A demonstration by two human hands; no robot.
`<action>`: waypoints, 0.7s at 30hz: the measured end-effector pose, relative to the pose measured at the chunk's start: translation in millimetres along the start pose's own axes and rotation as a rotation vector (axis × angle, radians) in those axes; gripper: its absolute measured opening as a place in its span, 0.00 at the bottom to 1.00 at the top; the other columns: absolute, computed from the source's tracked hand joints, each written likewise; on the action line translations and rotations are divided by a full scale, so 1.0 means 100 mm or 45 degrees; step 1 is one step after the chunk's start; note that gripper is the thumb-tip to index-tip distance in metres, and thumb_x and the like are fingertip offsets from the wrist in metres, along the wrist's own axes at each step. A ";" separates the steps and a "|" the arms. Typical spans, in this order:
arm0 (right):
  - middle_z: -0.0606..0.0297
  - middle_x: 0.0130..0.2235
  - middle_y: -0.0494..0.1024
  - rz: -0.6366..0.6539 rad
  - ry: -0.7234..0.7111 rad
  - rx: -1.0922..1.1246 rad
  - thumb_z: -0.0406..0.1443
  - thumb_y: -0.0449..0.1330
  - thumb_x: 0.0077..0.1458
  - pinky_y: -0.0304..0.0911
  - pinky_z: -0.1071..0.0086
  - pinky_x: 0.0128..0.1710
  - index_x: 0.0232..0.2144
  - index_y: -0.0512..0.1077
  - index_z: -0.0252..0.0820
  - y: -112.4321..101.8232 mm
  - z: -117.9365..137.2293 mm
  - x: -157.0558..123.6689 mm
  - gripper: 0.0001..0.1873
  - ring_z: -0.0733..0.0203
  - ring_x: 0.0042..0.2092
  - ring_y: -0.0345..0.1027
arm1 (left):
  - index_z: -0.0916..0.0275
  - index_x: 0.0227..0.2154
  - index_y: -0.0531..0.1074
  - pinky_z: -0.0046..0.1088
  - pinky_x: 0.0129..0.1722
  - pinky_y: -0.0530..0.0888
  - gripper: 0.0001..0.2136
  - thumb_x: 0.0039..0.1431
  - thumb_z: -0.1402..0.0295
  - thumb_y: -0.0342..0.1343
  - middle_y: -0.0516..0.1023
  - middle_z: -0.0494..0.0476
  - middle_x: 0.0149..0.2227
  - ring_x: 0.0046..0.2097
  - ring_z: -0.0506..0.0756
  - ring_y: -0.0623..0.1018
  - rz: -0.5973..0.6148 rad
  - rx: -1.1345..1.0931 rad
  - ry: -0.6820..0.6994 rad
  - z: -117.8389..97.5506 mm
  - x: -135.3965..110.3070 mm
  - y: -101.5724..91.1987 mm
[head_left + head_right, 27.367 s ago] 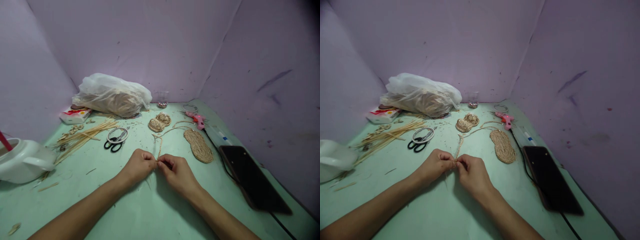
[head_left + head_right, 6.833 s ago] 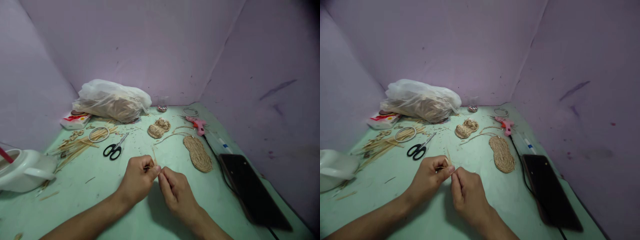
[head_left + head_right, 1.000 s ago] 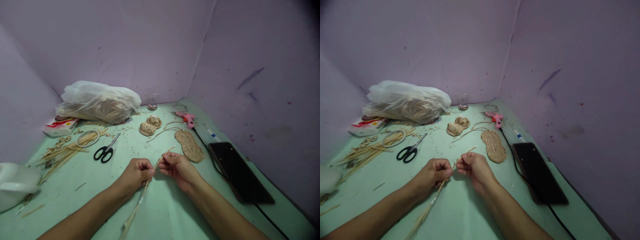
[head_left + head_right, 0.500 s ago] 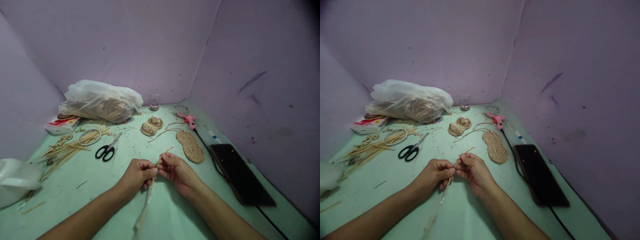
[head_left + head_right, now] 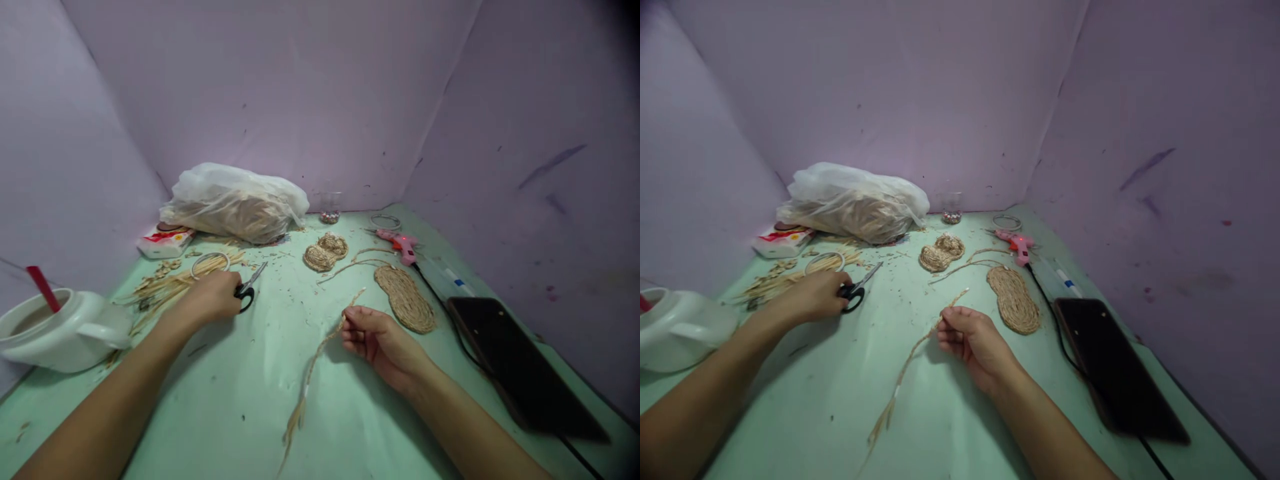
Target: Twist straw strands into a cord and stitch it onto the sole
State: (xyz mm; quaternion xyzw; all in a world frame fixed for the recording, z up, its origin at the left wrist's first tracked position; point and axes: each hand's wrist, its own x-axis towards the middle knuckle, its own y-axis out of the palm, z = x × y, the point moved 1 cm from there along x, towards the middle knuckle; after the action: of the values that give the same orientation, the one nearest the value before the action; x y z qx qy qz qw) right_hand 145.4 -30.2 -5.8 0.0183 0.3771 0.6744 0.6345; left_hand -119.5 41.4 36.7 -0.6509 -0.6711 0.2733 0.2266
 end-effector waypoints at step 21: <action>0.67 0.18 0.71 0.224 0.131 -0.102 0.32 0.60 0.42 0.62 0.80 0.18 0.18 0.69 0.33 0.02 0.01 -0.03 0.06 0.73 0.17 0.63 | 0.64 0.51 0.60 0.22 0.23 0.61 0.29 0.44 0.64 0.58 0.75 0.56 0.28 0.24 0.47 0.68 0.576 -0.765 -0.027 -0.51 -0.40 0.46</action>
State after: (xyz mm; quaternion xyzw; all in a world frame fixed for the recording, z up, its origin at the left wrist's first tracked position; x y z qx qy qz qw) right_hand 145.5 -32.5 -2.4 -0.0087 0.3790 0.7421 0.5528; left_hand -49.5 5.2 46.1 -0.8173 -0.5628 0.1141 -0.0477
